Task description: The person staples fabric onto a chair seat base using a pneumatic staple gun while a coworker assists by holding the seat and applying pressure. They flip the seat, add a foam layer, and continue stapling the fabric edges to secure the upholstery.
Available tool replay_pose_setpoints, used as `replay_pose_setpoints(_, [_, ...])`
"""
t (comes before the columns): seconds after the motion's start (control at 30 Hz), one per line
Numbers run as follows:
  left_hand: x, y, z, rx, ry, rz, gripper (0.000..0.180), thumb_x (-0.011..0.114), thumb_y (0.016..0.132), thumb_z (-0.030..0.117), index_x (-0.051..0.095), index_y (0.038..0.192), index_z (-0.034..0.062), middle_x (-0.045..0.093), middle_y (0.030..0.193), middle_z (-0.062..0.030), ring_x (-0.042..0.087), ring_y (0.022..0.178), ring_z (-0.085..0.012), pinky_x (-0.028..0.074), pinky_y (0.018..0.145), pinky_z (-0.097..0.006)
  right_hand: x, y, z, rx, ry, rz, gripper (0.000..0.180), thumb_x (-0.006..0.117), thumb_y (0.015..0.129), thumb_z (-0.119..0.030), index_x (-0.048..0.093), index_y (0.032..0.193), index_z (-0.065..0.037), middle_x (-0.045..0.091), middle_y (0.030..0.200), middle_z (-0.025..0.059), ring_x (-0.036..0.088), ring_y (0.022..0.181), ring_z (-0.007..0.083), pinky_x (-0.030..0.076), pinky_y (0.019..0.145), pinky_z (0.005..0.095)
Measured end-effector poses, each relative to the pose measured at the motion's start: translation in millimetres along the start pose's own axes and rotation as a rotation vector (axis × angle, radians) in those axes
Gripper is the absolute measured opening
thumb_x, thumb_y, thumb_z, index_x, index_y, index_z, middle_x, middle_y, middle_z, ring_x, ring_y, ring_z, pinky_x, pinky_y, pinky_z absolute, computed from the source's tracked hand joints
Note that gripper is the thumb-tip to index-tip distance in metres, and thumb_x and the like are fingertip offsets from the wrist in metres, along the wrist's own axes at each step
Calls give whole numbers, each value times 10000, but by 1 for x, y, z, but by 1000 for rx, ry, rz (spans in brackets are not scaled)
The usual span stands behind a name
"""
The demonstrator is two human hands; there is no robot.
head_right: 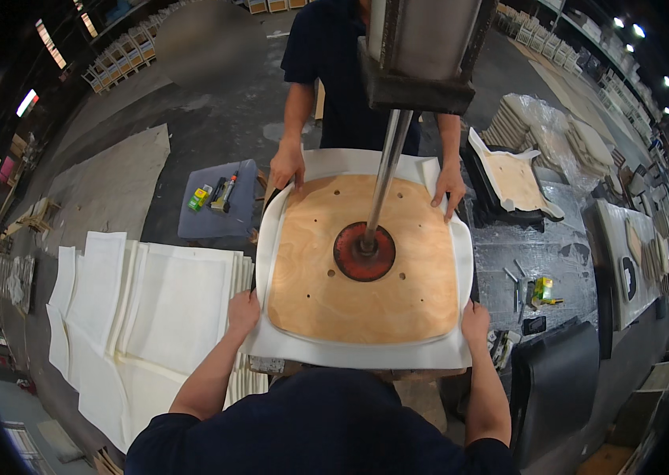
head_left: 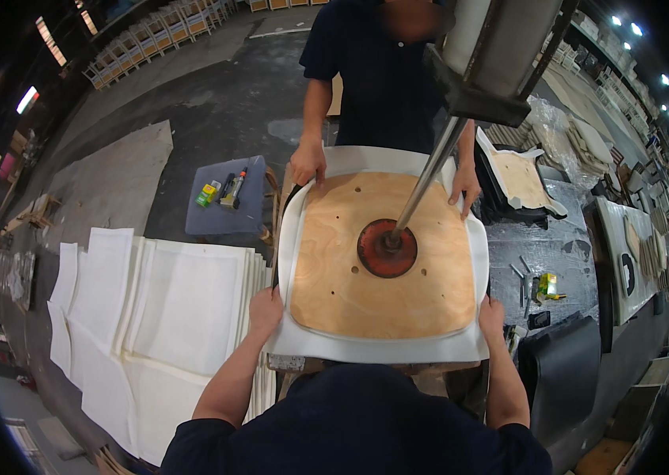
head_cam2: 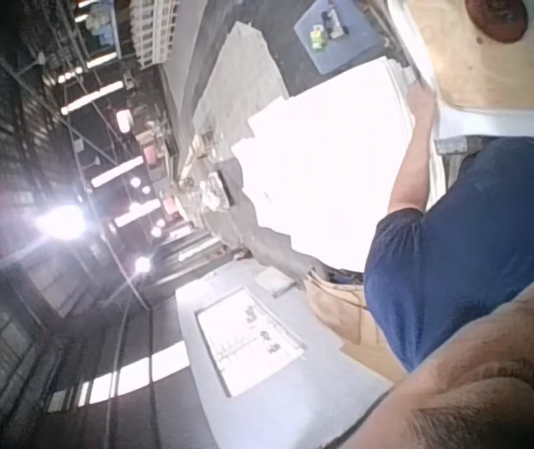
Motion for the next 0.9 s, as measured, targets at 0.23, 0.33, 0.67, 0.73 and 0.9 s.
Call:
replay_pose_setpoints(0.23, [10, 9, -13, 106, -128, -55, 441, 570, 1121, 316, 759, 942, -41, 737, 948, -326, 692, 908, -567, 527, 846, -636, 2, 6, 25, 77, 238, -1, 487, 576, 1148, -340, 774, 1059, 96, 784, 881, 215, 730, 818, 298, 548, 810, 450])
replay_pose_setpoints(0.33, [12, 16, -28, 132, -254, -52, 436, 585, 1125, 303, 762, 944, -52, 732, 930, -326, 683, 894, -574, 535, 835, -606, 2, 8, 20, 189, 293, -77, 472, 631, 1146, -372, 796, 1041, 57, 747, 825, 78, 629, 782, 133, 521, 739, 364])
replay_pose_setpoints(0.67, [17, 18, -38, -93, -522, -236, 468, 677, 1116, 341, 758, 916, -74, 718, 748, -222, 648, 659, -279, 521, 698, -452, -1, 3, 3, 177, 440, -82, 511, 745, 1096, -404, 715, 739, -39, 548, 647, -57, 430, 605, 62, 361, 556, 327])
replay_pose_setpoints(0.73, [12, 20, -33, -104, -470, -246, 479, 683, 1111, 353, 760, 904, -73, 724, 752, -224, 657, 658, -287, 523, 696, -459, -1, 4, 3, 168, 434, -96, 509, 744, 1099, -416, 735, 769, -28, 580, 671, -50, 459, 617, 71, 385, 564, 327])
replay_pose_setpoints(0.9, [1, 16, -16, -85, -405, -272, 503, 709, 1090, 386, 770, 907, -78, 728, 739, -211, 669, 659, -290, 534, 709, -456, -6, 7, 5, 112, 324, -34, 548, 763, 1083, -431, 713, 723, -20, 561, 632, -34, 448, 606, 76, 380, 545, 344])
Point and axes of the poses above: each hand's wrist, its own y-axis towards the middle knuckle, its own x-axis out of the palm, z = x × y, the point moved 1 cm from there along y, towards the middle knuckle
